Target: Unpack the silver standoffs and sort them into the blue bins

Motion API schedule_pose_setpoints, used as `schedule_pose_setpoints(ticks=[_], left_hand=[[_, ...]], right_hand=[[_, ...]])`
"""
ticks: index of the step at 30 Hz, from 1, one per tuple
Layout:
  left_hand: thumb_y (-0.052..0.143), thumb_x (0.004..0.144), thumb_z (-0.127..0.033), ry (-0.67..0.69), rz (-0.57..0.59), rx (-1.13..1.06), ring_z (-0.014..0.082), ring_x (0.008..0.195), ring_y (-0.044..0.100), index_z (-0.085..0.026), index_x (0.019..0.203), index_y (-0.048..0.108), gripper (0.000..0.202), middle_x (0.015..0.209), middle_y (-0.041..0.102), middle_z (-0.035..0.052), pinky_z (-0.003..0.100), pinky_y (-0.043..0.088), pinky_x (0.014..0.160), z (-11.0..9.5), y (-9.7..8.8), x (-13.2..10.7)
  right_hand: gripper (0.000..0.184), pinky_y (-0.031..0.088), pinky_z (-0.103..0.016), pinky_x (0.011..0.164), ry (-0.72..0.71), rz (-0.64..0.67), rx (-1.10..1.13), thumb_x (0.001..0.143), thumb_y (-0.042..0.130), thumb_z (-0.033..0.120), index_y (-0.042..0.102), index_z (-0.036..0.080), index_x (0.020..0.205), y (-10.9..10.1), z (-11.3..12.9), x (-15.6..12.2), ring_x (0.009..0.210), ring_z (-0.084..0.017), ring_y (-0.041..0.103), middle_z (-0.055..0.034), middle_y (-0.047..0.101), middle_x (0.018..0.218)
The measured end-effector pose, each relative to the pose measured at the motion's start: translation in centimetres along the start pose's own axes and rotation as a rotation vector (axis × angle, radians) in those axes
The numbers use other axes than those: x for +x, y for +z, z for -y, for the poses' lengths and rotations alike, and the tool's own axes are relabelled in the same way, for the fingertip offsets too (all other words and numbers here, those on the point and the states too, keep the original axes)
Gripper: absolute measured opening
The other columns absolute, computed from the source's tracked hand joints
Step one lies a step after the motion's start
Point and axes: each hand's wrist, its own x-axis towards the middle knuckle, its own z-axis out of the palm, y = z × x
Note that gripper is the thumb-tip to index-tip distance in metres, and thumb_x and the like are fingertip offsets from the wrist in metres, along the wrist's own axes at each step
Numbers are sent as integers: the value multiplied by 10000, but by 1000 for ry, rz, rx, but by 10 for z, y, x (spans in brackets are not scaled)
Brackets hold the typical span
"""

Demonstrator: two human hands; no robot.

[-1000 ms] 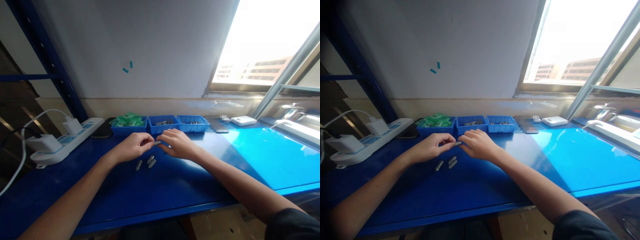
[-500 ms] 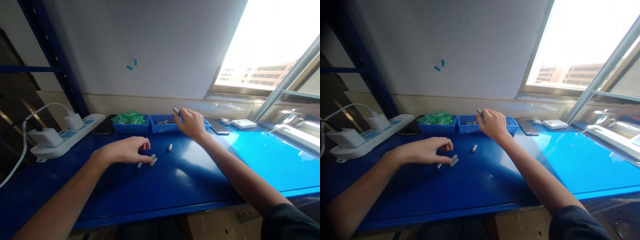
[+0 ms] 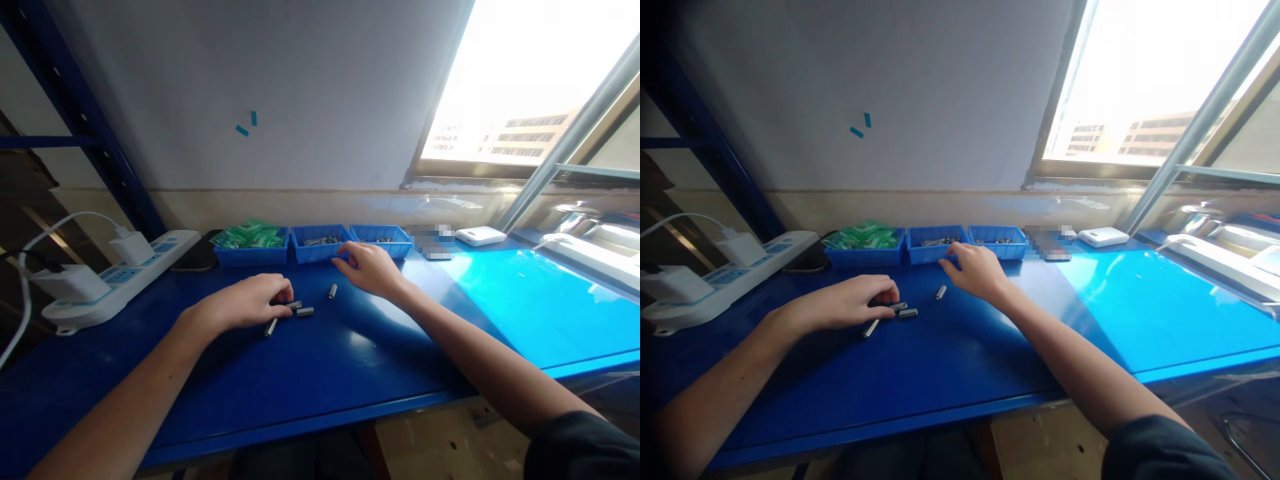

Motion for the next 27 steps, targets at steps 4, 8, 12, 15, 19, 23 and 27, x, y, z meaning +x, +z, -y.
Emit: schedule_pose_setpoints(ticks=[4, 8, 12, 15, 19, 23, 27], left_hand=[[506, 837, -502, 3, -66, -8, 176, 718, 583, -206, 869, 651, 331, 834, 665, 40, 242, 407, 613, -3, -1, 3], [474, 861, -516, 23, -178, -190, 182, 757, 595, -185, 921, 657, 383, 861, 677, 45, 258, 429, 666, -13, -6, 2], [499, 854, -520, 78, -159, -338, 200, 828, 600, -198, 994, 665, 388, 932, 690, 42, 282, 440, 717, -22, -11, -1], [481, 863, -543, 85, -144, -382, 214, 871, 596, -204, 999, 662, 407, 952, 688, 46, 301, 447, 762, -26, -13, -4], [515, 833, -576, 56, -102, -308, 210, 869, 601, -218, 1039, 618, 425, 952, 669, 41, 293, 448, 746, -25, -11, -7], [622, 778, -488, 80, -24, -21, 208, 854, 591, -232, 958, 636, 314, 949, 645, 34, 272, 413, 693, -26, 0, -8], [509, 870, -414, 105, -41, 76, 205, 823, 589, -212, 897, 644, 244, 915, 645, 49, 277, 402, 672, -28, 5, -6]], right_hand=[[244, 389, -269, 665, -193, 8, 78, 906, 555, 368, 635, 183, 1045, 9, 23, -8, 781, -172, 630, -47, 691, 887], [271, 385, -289, 713, -368, -41, 60, 918, 544, 370, 607, 178, 1099, 15, 35, -13, 809, -176, 620, -59, 676, 921], [229, 367, -284, 672, -481, -132, 64, 951, 479, 337, 616, 171, 1029, 7, 39, -14, 741, -152, 591, -43, 650, 822], [206, 352, -286, 629, -559, -190, 63, 939, 477, 330, 625, 188, 934, -6, 40, -14, 684, -143, 560, -26, 625, 738], [246, 371, -303, 654, -393, -400, -7, 929, 475, 380, 625, 208, 838, -23, 31, 3, 672, -161, 547, -37, 625, 714], [252, 405, -323, 711, -29, -365, -131, 905, 516, 399, 643, 192, 971, -29, -3, 32, 820, -218, 592, -75, 670, 873], [311, 426, -320, 712, 143, -215, -91, 872, 558, 413, 637, 174, 1055, -22, -33, 34, 817, -221, 611, -66, 675, 907]])
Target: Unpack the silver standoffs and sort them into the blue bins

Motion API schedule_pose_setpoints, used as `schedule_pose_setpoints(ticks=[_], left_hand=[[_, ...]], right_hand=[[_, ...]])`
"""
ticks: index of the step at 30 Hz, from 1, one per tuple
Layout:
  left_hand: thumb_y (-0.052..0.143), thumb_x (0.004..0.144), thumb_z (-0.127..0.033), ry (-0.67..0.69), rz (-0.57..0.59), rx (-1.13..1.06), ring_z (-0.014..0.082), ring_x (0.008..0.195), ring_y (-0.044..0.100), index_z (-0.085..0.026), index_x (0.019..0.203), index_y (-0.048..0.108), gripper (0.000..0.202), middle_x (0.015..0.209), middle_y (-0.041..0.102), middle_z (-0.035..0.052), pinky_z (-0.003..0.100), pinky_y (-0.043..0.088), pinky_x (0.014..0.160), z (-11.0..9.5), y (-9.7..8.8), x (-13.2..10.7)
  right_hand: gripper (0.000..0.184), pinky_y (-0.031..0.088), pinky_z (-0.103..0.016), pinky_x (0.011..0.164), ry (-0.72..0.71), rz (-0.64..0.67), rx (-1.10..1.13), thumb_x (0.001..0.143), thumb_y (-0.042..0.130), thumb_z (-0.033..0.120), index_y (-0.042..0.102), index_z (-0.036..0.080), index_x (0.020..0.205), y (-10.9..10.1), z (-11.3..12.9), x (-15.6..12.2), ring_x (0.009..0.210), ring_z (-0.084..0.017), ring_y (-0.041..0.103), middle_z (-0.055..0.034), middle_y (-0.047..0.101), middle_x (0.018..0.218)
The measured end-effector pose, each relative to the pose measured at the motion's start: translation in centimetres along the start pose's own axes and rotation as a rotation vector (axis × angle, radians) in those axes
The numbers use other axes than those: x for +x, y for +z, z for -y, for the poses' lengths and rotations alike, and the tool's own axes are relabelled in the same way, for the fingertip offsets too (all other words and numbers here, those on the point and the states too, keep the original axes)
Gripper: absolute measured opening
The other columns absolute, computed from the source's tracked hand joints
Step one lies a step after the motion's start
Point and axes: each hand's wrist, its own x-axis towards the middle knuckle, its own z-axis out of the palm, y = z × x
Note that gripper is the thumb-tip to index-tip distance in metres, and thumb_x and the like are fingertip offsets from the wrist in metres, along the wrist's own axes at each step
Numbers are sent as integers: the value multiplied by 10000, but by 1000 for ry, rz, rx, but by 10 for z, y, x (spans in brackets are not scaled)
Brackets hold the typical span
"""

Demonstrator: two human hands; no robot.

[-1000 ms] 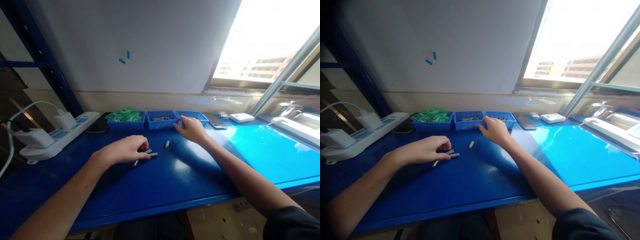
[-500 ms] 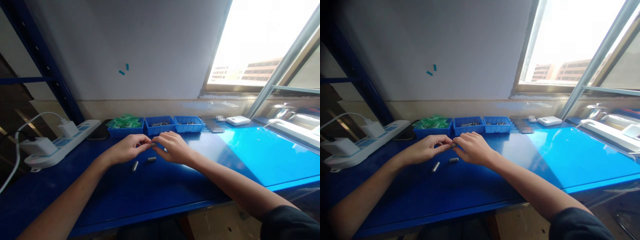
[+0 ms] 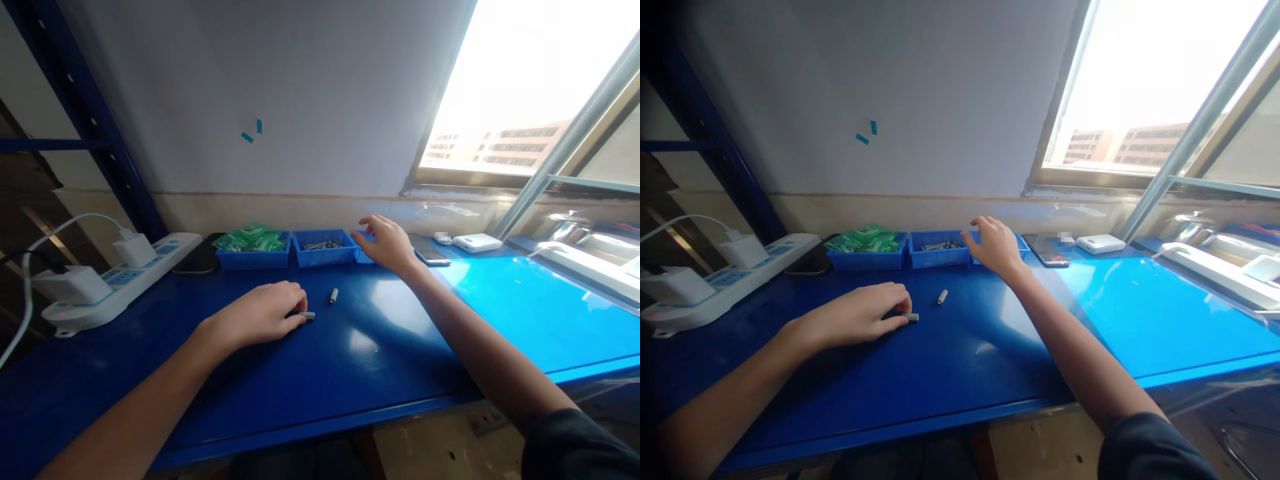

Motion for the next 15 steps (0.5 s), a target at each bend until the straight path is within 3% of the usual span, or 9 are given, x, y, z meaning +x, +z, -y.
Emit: schedule_pose_setpoints(ticks=[3, 8, 12, 15], left_hand=[[483, 888, -434, -14, -86, -62, 207, 845, 594, -210, 906, 649, 279, 929, 655, 49, 277, 412, 699, 3, -3, 3], [484, 888, -476, -27, -198, -282, 193, 826, 598, -196, 958, 657, 337, 925, 674, 40, 268, 429, 711, 9, -10, 6], [477, 881, -524, -29, -170, -386, 190, 812, 600, -190, 986, 666, 398, 900, 686, 31, 268, 434, 697, 8, -16, 3], [463, 884, -537, -42, -232, -388, 191, 832, 607, -195, 1025, 654, 416, 924, 688, 29, 270, 444, 704, 6, -14, 3]], right_hand=[[307, 432, -310, 738, -75, 41, 119, 886, 542, 405, 631, 169, 1062, 3, 4, -18, 812, -203, 611, -54, 666, 862], [294, 402, -302, 757, -561, 160, 238, 875, 589, 382, 607, 184, 1091, 5, 49, -49, 858, -192, 587, -57, 665, 925], [203, 339, -300, 662, -724, 42, 145, 942, 491, 325, 624, 172, 933, 1, 68, -55, 725, -168, 542, -42, 628, 764], [248, 329, -304, 651, -655, -115, 110, 950, 471, 359, 617, 178, 863, -4, 62, -42, 696, -166, 532, -36, 617, 720]])
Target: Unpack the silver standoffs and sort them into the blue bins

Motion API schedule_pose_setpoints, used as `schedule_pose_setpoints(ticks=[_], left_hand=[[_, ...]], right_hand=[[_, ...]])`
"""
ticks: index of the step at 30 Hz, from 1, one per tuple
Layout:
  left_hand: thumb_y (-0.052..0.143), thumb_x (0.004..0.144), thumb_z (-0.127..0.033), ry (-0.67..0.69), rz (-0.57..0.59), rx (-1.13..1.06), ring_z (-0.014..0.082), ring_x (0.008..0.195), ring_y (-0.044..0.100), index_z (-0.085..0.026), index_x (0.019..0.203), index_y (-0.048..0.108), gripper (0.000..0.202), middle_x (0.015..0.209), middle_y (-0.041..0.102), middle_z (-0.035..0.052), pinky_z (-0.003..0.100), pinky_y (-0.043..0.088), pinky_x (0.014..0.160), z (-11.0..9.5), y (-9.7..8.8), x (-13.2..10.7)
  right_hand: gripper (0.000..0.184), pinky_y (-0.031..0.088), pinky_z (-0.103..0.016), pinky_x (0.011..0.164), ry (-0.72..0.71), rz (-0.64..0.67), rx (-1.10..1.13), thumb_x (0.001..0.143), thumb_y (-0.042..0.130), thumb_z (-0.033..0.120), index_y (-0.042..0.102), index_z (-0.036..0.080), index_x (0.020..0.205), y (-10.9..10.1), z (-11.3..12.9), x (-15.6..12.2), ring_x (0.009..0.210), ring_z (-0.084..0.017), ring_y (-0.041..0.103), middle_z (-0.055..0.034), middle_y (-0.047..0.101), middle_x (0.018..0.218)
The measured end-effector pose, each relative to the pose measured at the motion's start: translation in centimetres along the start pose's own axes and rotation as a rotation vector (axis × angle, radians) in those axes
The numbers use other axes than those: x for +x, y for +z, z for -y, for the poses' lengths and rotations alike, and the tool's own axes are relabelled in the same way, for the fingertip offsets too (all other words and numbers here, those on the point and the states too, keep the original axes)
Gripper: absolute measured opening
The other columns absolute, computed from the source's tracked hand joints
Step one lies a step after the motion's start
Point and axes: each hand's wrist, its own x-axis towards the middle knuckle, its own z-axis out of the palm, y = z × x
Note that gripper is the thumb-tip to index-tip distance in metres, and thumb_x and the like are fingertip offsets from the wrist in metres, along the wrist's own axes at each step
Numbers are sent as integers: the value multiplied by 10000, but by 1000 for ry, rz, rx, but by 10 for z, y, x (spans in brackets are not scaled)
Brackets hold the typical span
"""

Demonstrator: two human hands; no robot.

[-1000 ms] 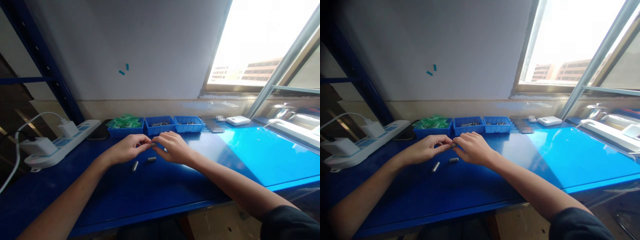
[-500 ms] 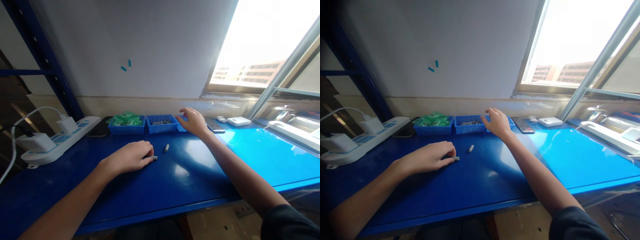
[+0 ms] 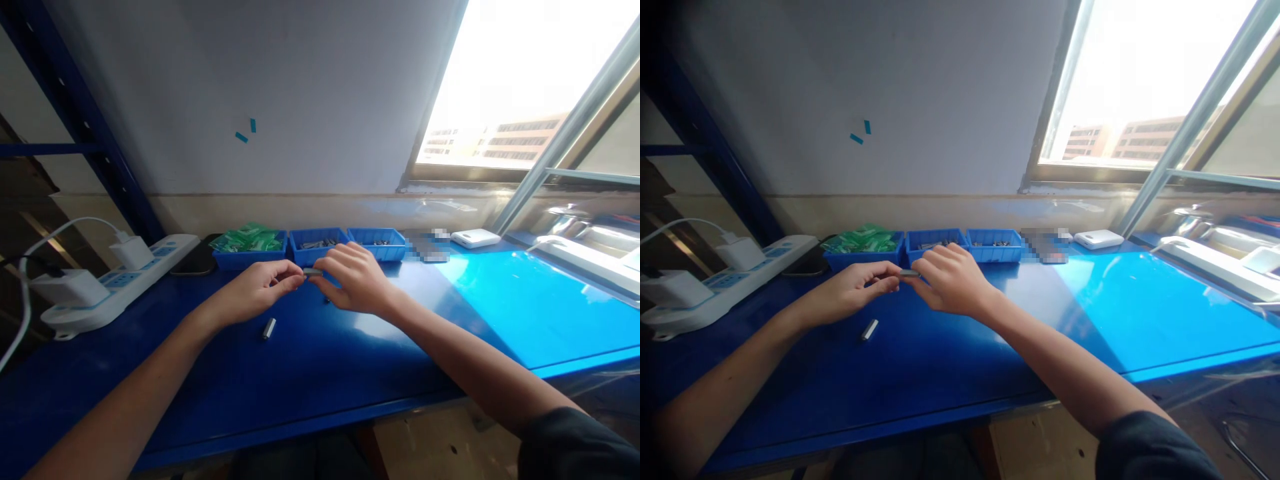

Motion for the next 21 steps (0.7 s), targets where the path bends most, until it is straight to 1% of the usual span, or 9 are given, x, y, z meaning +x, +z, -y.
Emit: schedule_pose_setpoints(ticks=[2, 4, 7, 10, 12, 13, 17, 19, 21], left_hand=[[465, 884, -540, 8, -77, 62, 194, 850, 613, -200, 1048, 640, 416, 955, 684, 34, 278, 452, 719, -1, 9, 3], [492, 867, -547, 3, -134, 180, 204, 859, 618, -203, 1062, 630, 419, 960, 678, 42, 295, 459, 732, -2, 26, 10], [572, 828, -521, 21, -115, 416, 246, 917, 617, -199, 1090, 630, 419, 1001, 671, 70, 335, 467, 769, -8, 56, 23], [520, 886, -377, 72, -69, 564, 262, 955, 605, -175, 996, 667, 273, 1011, 665, 100, 353, 461, 805, -11, 73, 31], [478, 907, -317, 71, -68, 513, 248, 931, 610, -165, 940, 682, 257, 975, 671, 101, 336, 461, 794, -7, 73, 33], [478, 905, -312, 57, -74, 442, 237, 909, 616, -164, 930, 688, 258, 957, 678, 96, 321, 462, 779, -4, 69, 32], [506, 883, -390, -18, -98, 73, 198, 791, 632, -170, 950, 707, 305, 890, 713, 49, 274, 453, 700, 14, 47, 28], [506, 873, -457, -18, -74, -57, 197, 770, 629, -162, 938, 709, 364, 859, 717, 35, 270, 448, 683, 19, 39, 26], [506, 858, -521, 0, -50, -144, 200, 772, 623, -149, 893, 706, 423, 830, 710, 33, 268, 449, 683, 18, 33, 24]], right_hand=[[268, 346, -306, 678, 182, -89, -76, 949, 463, 378, 610, 180, 844, 0, -19, 5, 722, -176, 548, -47, 633, 746], [262, 367, -319, 718, 413, -92, -166, 939, 470, 389, 613, 180, 874, 5, -42, 6, 792, -205, 571, -70, 657, 821], [317, 402, -343, 752, 608, 107, -189, 887, 541, 460, 616, 175, 1006, 14, -73, -3, 905, -261, 590, -100, 677, 965], [341, 428, -349, 766, 705, 156, -125, 892, 530, 461, 612, 169, 1048, 17, -85, -21, 906, -261, 603, -99, 676, 964], [317, 437, -344, 777, 681, 135, -36, 895, 529, 437, 616, 170, 1042, 14, -79, -30, 882, -244, 609, -82, 673, 915], [304, 441, -340, 783, 634, 130, 24, 890, 540, 424, 617, 173, 1044, 12, -73, -31, 877, -235, 609, -72, 670, 897], [303, 451, -318, 789, 310, 199, 252, 856, 611, 368, 606, 188, 1099, 10, -37, -23, 897, -210, 599, -58, 660, 937], [248, 449, -310, 773, 163, 224, 291, 876, 593, 336, 610, 190, 1076, 11, -18, -17, 874, -199, 589, -59, 657, 927], [172, 441, -309, 749, 68, 209, 265, 913, 540, 305, 617, 185, 1010, 12, -5, -12, 828, -192, 575, -60, 651, 874]])
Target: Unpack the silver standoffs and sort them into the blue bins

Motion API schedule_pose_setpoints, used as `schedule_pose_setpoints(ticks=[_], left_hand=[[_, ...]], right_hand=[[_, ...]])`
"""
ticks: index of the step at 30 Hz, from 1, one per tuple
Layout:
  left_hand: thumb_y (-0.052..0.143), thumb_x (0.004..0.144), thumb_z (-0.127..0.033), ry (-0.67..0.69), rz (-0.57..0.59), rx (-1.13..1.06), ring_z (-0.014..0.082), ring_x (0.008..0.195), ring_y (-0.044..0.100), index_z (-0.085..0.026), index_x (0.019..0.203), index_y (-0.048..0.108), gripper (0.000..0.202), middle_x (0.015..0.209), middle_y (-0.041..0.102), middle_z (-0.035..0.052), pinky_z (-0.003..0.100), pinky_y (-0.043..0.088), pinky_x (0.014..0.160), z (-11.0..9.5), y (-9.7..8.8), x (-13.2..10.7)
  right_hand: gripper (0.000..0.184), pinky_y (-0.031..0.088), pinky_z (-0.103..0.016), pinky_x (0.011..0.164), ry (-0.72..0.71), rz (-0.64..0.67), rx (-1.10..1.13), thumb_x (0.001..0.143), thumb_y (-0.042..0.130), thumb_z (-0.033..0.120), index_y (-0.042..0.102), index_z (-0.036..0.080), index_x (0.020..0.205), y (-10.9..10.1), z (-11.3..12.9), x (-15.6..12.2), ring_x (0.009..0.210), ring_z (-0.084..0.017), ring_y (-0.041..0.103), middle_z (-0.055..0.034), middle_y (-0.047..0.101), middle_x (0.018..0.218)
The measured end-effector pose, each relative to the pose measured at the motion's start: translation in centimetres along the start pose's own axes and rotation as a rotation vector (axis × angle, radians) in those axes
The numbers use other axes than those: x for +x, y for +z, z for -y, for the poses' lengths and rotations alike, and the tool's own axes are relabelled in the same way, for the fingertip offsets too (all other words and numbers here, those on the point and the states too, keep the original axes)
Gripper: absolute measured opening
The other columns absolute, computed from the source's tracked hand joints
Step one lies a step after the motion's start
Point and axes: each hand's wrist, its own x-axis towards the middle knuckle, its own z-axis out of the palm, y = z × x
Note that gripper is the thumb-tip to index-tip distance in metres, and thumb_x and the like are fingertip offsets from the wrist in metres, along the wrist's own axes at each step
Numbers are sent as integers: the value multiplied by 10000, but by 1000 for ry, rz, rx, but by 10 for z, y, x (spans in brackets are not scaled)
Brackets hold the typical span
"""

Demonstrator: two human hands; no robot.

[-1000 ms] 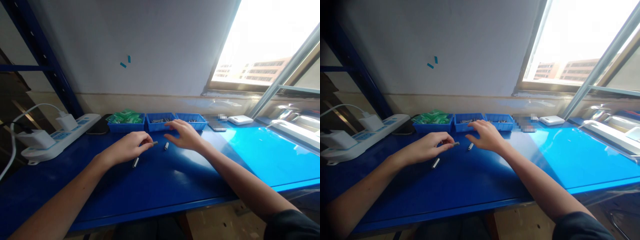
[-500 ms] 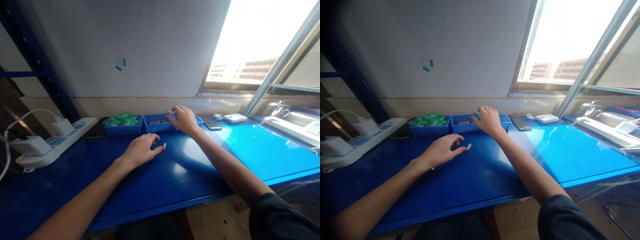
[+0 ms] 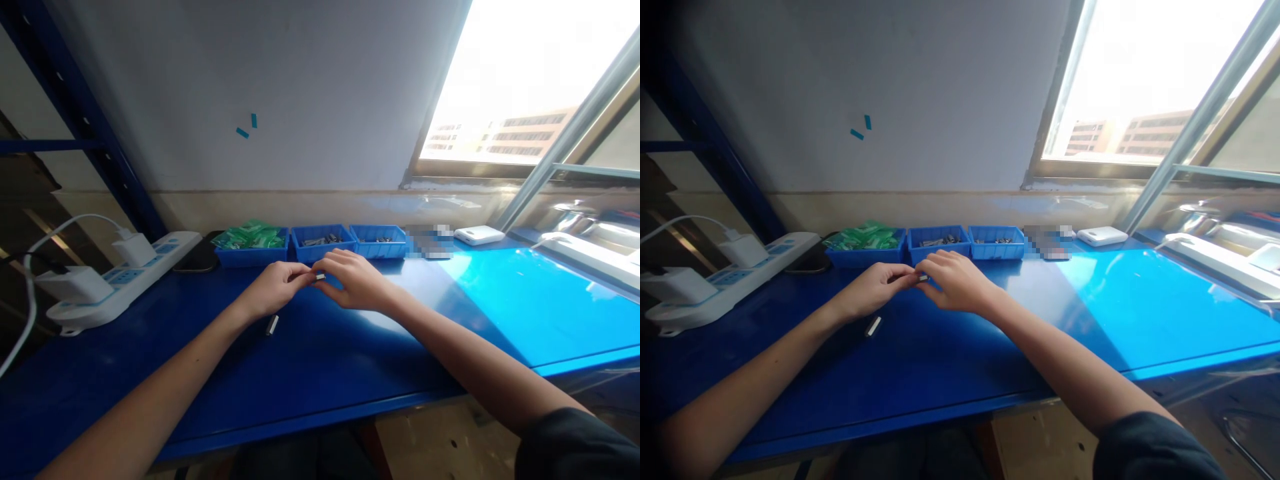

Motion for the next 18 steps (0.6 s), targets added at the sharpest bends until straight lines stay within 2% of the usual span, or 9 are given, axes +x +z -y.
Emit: schedule_pose_setpoints(ticks=[3, 5, 7, 9, 11, 13, 15, 18], left_hand=[[473, 854, -583, 8, -8, -59, 202, 801, 621, -140, 864, 688, 492, 831, 698, 45, 274, 460, 721, -10, -8, -2], [460, 852, -599, -21, 8, -15, 204, 841, 624, -154, 983, 669, 509, 894, 695, 52, 278, 464, 745, -18, -18, -6], [509, 813, -611, -98, 90, 125, 205, 860, 625, -190, 1144, 617, 546, 965, 684, 51, 276, 462, 735, -23, -33, -13], [597, 730, -628, -210, 233, 302, 208, 842, 625, -229, 1198, 589, 615, 991, 673, 44, 269, 455, 693, -24, -47, -22], [663, 644, -641, -307, 369, 421, 210, 799, 624, -242, 1152, 606, 649, 958, 665, 38, 262, 442, 636, -20, -55, -30], [686, 623, -605, -345, 435, 474, 205, 758, 617, -238, 1083, 618, 593, 911, 657, 34, 257, 423, 589, -15, -53, -34], [648, 688, -504, -327, 438, 485, 192, 721, 609, -233, 1004, 621, 418, 869, 652, 26, 253, 407, 566, -10, -45, -34], [535, 770, -345, -250, 391, 461, 172, 682, 598, -239, 952, 620, 228, 839, 648, 18, 256, 401, 569, -5, -33, -29]], right_hand=[[163, 434, -314, 709, -57, -90, -83, 947, 475, 273, 611, 184, 945, -3, 7, 3, 775, -189, 559, -61, 642, 810], [166, 442, -322, 719, -32, -238, -102, 954, 461, 271, 607, 192, 944, -9, 2, 7, 771, -190, 559, -65, 649, 822], [168, 454, -341, 771, 74, -434, -98, 953, 459, 285, 604, 202, 968, -12, -11, 14, 804, -199, 567, -73, 655, 869], [179, 451, -377, 834, 247, -575, -97, 939, 469, 314, 602, 206, 993, -12, -32, 24, 874, -222, 573, -83, 652, 917], [232, 444, -413, 863, 432, -555, -85, 884, 536, 375, 599, 189, 1008, -10, -54, 29, 951, -262, 566, -104, 647, 956], [345, 440, -431, 882, 631, -512, -4, 839, 577, 425, 581, 166, 1067, -11, -73, 26, 985, -277, 572, -117, 648, 981], [389, 436, -436, 890, 770, -546, 62, 835, 555, 467, 575, 166, 1080, -17, -82, 16, 987, -275, 582, -109, 654, 969], [369, 443, -420, 857, 833, -631, 113, 860, 488, 508, 595, 186, 1007, -27, -78, -3, 938, -257, 598, -82, 661, 916]])
